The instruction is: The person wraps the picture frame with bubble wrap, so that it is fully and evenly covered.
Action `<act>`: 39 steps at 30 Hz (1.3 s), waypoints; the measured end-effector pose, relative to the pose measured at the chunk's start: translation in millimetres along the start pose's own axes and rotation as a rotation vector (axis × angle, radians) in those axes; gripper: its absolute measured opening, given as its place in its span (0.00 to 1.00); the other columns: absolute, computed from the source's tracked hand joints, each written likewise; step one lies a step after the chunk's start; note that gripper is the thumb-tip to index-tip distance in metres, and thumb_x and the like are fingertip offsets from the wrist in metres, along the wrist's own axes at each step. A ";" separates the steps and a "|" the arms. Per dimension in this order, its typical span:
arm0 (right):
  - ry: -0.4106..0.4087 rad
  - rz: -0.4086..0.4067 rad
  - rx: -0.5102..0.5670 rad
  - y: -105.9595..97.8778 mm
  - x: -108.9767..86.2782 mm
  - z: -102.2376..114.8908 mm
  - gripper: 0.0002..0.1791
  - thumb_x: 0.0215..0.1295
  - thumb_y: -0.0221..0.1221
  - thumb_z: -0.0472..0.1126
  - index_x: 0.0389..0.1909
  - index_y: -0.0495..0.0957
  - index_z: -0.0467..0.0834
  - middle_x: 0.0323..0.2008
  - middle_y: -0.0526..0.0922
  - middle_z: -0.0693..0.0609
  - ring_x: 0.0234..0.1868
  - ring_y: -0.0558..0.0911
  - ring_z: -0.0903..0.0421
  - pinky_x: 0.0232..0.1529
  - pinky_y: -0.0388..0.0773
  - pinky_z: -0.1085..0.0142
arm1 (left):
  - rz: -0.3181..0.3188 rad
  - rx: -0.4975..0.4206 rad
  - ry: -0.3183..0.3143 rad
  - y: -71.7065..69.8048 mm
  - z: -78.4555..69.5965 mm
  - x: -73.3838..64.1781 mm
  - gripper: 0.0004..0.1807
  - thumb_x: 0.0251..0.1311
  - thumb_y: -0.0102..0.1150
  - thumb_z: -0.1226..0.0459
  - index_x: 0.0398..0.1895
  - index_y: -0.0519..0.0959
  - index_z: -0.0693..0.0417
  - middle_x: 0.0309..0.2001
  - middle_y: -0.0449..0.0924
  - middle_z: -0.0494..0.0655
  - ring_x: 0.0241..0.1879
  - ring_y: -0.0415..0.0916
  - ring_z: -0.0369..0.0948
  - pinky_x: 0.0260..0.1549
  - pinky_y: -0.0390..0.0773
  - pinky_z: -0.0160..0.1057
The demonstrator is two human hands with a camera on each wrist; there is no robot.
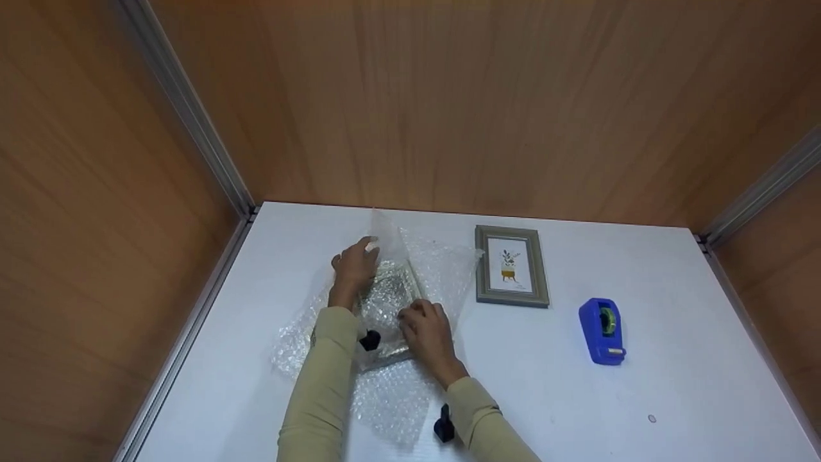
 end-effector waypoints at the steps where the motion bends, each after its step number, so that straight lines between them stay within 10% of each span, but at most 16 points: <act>1: -0.004 -0.002 0.002 0.3 0.0 0.3 0.05 0.56 0.63 0.43 0.35 0.82 0.52 0.42 0.77 0.51 0.39 0.72 0.53 0.40 0.71 0.61 | -0.012 -0.012 0.006 -1.3 -1.8 -0.4 0.18 0.68 0.43 0.54 0.58 0.72 0.45 0.48 0.79 0.47 0.52 0.72 0.46 0.61 0.55 0.52; 12: -0.035 -0.053 -0.001 -1.4 -0.1 0.9 0.05 0.54 0.64 0.42 0.33 0.82 0.51 0.41 0.78 0.49 0.38 0.73 0.52 0.38 0.72 0.60 | 0.012 -0.109 0.021 -3.6 -19.6 0.1 0.20 0.67 0.45 0.55 0.61 0.67 0.45 0.38 0.77 0.46 0.35 0.73 0.41 0.35 0.74 0.42; 20: -0.037 -0.045 0.013 -2.4 -0.4 2.7 0.05 0.54 0.64 0.41 0.33 0.82 0.50 0.40 0.78 0.49 0.37 0.73 0.52 0.37 0.72 0.59 | -0.051 -0.030 0.185 -14.3 -38.0 -5.5 0.16 0.68 0.45 0.65 0.54 0.77 0.45 0.52 0.77 0.44 0.54 0.72 0.41 0.55 0.70 0.41; 39: -0.034 -0.030 0.017 -2.4 -1.4 2.6 0.05 0.56 0.63 0.42 0.34 0.83 0.50 0.42 0.78 0.47 0.38 0.73 0.51 0.39 0.71 0.59 | 0.068 0.067 0.381 -14.7 -50.9 -43.7 0.22 0.58 0.43 0.79 0.42 0.83 0.51 0.45 0.81 0.44 0.49 0.76 0.40 0.50 0.74 0.39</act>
Point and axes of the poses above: each hand's wrist, its own x-axis towards the middle knuckle, its own y-axis out of the palm, z = x × y, the point moved 7 cm from there along x, towards the middle knuckle
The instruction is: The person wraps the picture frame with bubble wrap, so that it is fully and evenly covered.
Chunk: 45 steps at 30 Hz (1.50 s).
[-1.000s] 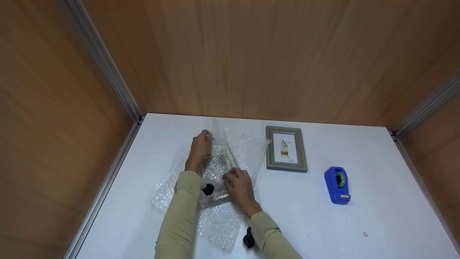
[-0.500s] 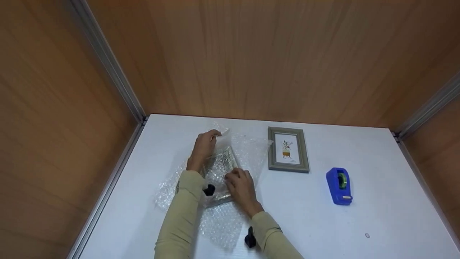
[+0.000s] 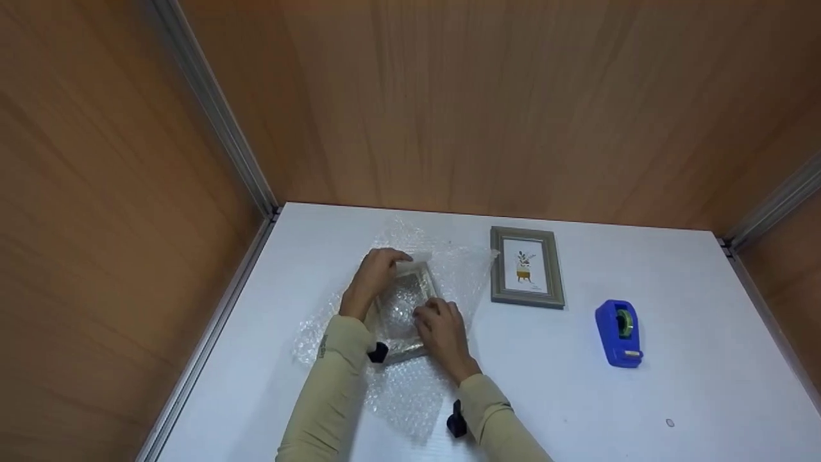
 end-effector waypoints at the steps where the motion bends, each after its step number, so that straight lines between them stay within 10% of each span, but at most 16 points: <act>1: 0.000 -0.002 -0.004 0.3 0.4 -0.9 0.05 0.55 0.63 0.42 0.34 0.83 0.50 0.41 0.78 0.47 0.38 0.73 0.51 0.38 0.71 0.59 | 0.001 0.006 0.005 1.3 0.0 -0.9 0.22 0.58 0.43 0.79 0.41 0.84 0.51 0.45 0.82 0.44 0.49 0.76 0.40 0.49 0.74 0.39; 13: 0.030 0.007 -0.016 1.2 6.1 -4.7 0.04 0.57 0.62 0.42 0.33 0.83 0.50 0.41 0.78 0.48 0.38 0.73 0.51 0.39 0.71 0.59 | -0.048 0.065 0.137 13.5 1.6 -15.3 0.10 0.56 0.56 0.73 0.35 0.85 0.54 0.38 0.83 0.45 0.39 0.80 0.42 0.39 0.78 0.39; 34: 0.029 0.001 -0.036 0.6 6.9 -3.6 0.03 0.58 0.62 0.41 0.34 0.80 0.49 0.40 0.77 0.50 0.37 0.72 0.52 0.37 0.70 0.61 | -0.008 0.018 0.212 41.0 16.0 -32.3 0.09 0.56 0.59 0.71 0.39 0.84 0.57 0.47 0.80 0.54 0.53 0.73 0.52 0.49 0.76 0.44; 45: 0.059 0.061 -0.050 3.5 4.9 -4.1 0.24 0.59 0.60 0.40 0.58 0.72 0.50 0.46 0.75 0.48 0.41 0.71 0.52 0.39 0.70 0.60 | -0.032 0.132 0.252 49.8 16.2 -35.8 0.10 0.56 0.58 0.71 0.40 0.84 0.55 0.48 0.79 0.57 0.48 0.76 0.54 0.51 0.74 0.47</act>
Point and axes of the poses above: each hand's wrist, its own x-axis towards the middle knuckle, its own y-axis out of the palm, z = x × y, the point moved 7 cm from there along x, towards the middle knuckle
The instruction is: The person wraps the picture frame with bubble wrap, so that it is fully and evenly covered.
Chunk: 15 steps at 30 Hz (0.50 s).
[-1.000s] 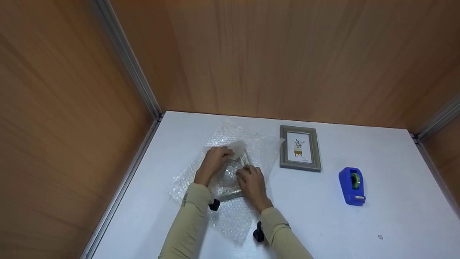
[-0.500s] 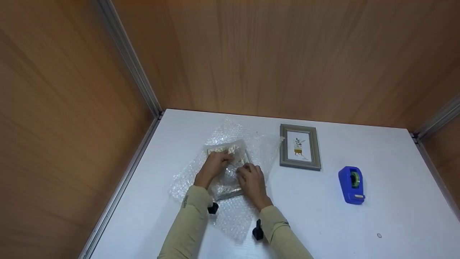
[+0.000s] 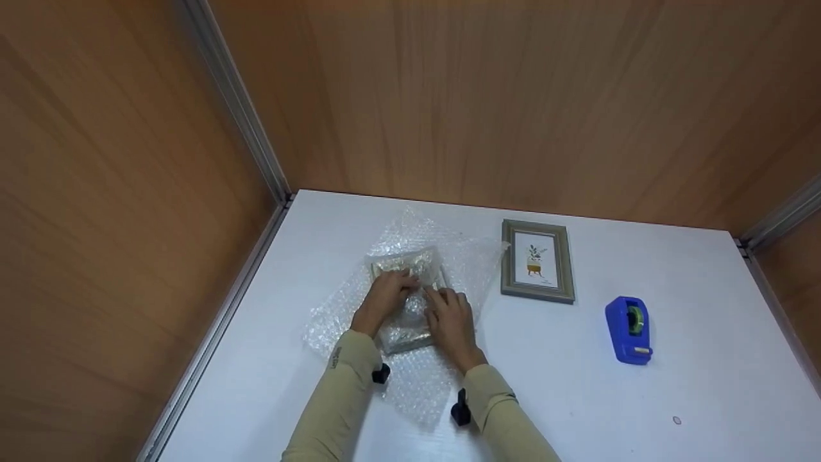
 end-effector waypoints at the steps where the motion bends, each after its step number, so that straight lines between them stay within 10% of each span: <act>1: -0.011 -0.006 -0.003 -0.3 0.2 1.0 0.24 0.59 0.60 0.40 0.58 0.73 0.50 0.46 0.75 0.48 0.40 0.71 0.51 0.38 0.70 0.59 | -0.002 0.006 0.004 -0.3 -0.3 0.0 0.10 0.55 0.59 0.71 0.39 0.84 0.55 0.47 0.79 0.56 0.47 0.77 0.54 0.50 0.74 0.47; 10: -0.042 0.040 -0.090 4.5 2.2 4.1 0.18 0.61 0.57 0.42 0.54 0.77 0.51 0.44 0.73 0.46 0.37 0.68 0.50 0.33 0.68 0.58 | 0.030 0.050 -0.018 -2.5 -3.8 -1.2 0.10 0.57 0.58 0.69 0.40 0.84 0.53 0.48 0.80 0.52 0.44 0.78 0.51 0.47 0.75 0.46; 15: -0.048 0.046 -0.097 4.9 2.8 4.4 0.17 0.62 0.57 0.42 0.53 0.78 0.51 0.43 0.72 0.45 0.36 0.68 0.50 0.33 0.68 0.57 | 0.152 0.075 -0.065 -1.2 -7.0 -4.3 0.15 0.61 0.50 0.67 0.49 0.80 0.52 0.55 0.75 0.50 0.53 0.72 0.52 0.55 0.69 0.48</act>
Point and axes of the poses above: each hand's wrist, its own x-axis towards the middle knuckle, its own y-axis out of the palm, z = x × y, the point moved 7 cm from there along x, towards the middle knuckle
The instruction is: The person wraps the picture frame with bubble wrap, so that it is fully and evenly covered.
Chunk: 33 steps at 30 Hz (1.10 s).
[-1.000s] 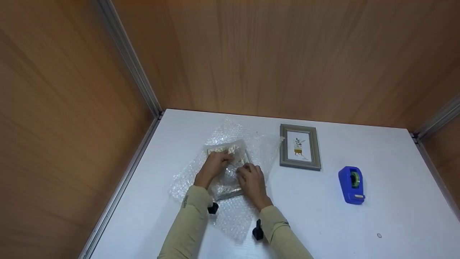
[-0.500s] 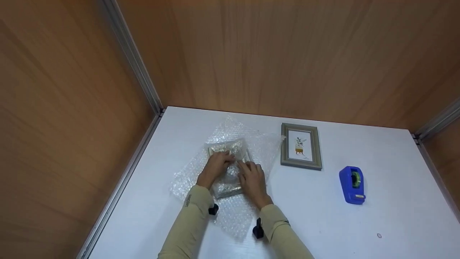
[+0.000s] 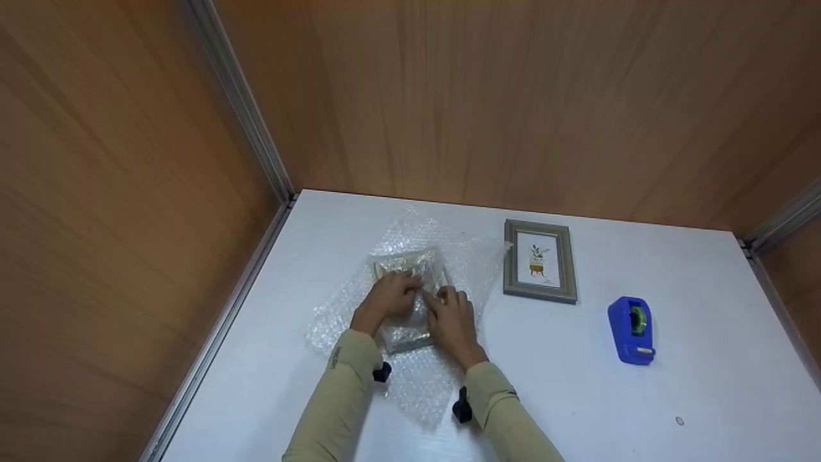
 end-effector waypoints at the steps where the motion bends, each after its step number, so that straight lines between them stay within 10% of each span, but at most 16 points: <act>1: -0.001 -0.005 -0.001 -0.3 0.1 -0.2 0.17 0.62 0.57 0.42 0.52 0.78 0.51 0.43 0.73 0.45 0.36 0.68 0.50 0.33 0.68 0.57 | 0.038 0.001 -0.011 0.8 -0.7 -1.3 0.17 0.60 0.49 0.66 0.52 0.79 0.52 0.57 0.73 0.50 0.57 0.69 0.52 0.58 0.65 0.50; 8: 0.006 -0.025 -0.015 -1.8 -1.2 -3.3 0.17 0.61 0.57 0.41 0.51 0.79 0.52 0.42 0.73 0.46 0.37 0.69 0.49 0.33 0.67 0.57 | 0.256 -0.013 -0.054 5.9 -4.2 -12.9 0.28 0.58 0.51 0.68 0.65 0.65 0.50 0.69 0.56 0.47 0.70 0.46 0.51 0.66 0.40 0.56; 20: -0.009 -0.061 0.012 -2.9 -0.7 2.4 0.17 0.58 0.58 0.37 0.49 0.80 0.50 0.41 0.74 0.45 0.35 0.67 0.51 0.31 0.67 0.56 | 0.111 0.034 0.008 5.0 -1.2 -21.3 0.25 0.60 0.55 0.62 0.62 0.68 0.52 0.66 0.62 0.49 0.67 0.53 0.52 0.65 0.45 0.58; 33: 0.020 -0.051 0.057 -2.1 -1.9 -2.7 0.16 0.61 0.57 0.37 0.50 0.80 0.50 0.43 0.75 0.45 0.37 0.70 0.48 0.34 0.69 0.55 | 0.100 0.157 -0.122 8.4 -5.2 -16.2 0.22 0.62 0.53 0.63 0.60 0.72 0.43 0.65 0.64 0.41 0.66 0.57 0.47 0.64 0.51 0.57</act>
Point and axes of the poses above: each hand's wrist, its own x-axis towards the middle knuckle, its own y-axis out of the palm, z = x × y, the point moved 7 cm from there along x, towards the middle knuckle
